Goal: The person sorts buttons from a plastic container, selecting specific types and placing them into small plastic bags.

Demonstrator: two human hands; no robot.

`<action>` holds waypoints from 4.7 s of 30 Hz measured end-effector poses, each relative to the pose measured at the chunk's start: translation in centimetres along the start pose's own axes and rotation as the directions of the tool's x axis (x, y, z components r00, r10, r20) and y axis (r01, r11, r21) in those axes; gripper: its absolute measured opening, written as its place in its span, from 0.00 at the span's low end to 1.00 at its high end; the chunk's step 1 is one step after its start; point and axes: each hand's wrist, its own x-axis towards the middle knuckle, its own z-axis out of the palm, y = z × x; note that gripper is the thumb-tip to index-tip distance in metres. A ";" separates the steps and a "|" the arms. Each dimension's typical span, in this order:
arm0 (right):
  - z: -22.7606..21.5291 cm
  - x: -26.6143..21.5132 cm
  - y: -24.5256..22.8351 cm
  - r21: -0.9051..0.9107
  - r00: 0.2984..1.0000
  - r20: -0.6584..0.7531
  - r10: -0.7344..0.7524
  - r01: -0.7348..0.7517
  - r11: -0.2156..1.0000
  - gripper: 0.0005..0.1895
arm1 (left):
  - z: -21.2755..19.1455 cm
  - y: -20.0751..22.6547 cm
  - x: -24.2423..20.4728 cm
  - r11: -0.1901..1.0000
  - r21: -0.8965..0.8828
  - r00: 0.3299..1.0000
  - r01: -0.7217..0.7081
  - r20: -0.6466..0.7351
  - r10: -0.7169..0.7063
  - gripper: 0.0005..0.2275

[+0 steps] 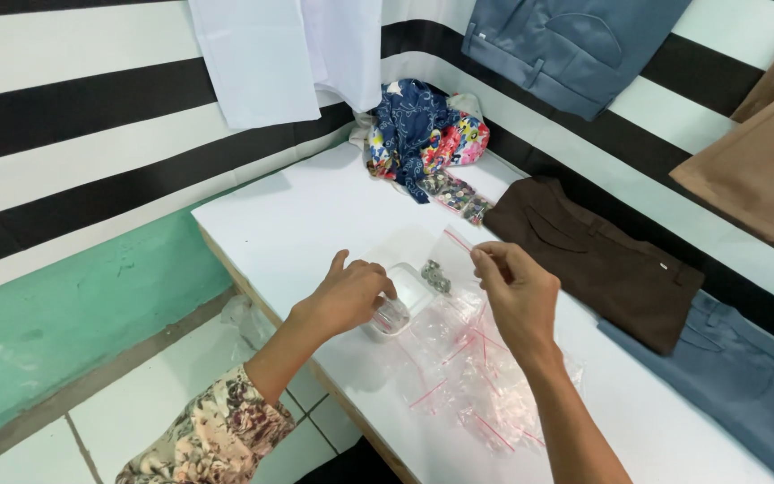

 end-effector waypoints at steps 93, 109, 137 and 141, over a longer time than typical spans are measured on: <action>-45.1 -32.0 7.1 -0.308 0.520 -0.450 0.726 -0.853 0.420 0.20 | 25.4 55.6 1.1 0.370 -0.281 0.420 -0.885 -0.144 0.896 0.09; -44.2 -29.7 4.2 -0.437 0.487 -0.140 0.862 -0.812 0.388 0.24 | 23.9 55.2 1.3 0.385 -0.419 0.455 -0.823 -0.080 0.887 0.09; -44.7 -34.7 4.4 -0.327 0.485 -0.231 0.843 -0.855 0.402 0.17 | 23.5 55.0 -0.4 0.182 -0.344 0.211 -0.921 -0.047 0.976 0.06; -44.7 -35.8 5.0 -0.252 0.530 -0.233 0.816 -0.843 0.475 0.17 | 21.9 54.5 0.1 0.180 -0.638 0.232 -0.749 0.003 0.973 0.08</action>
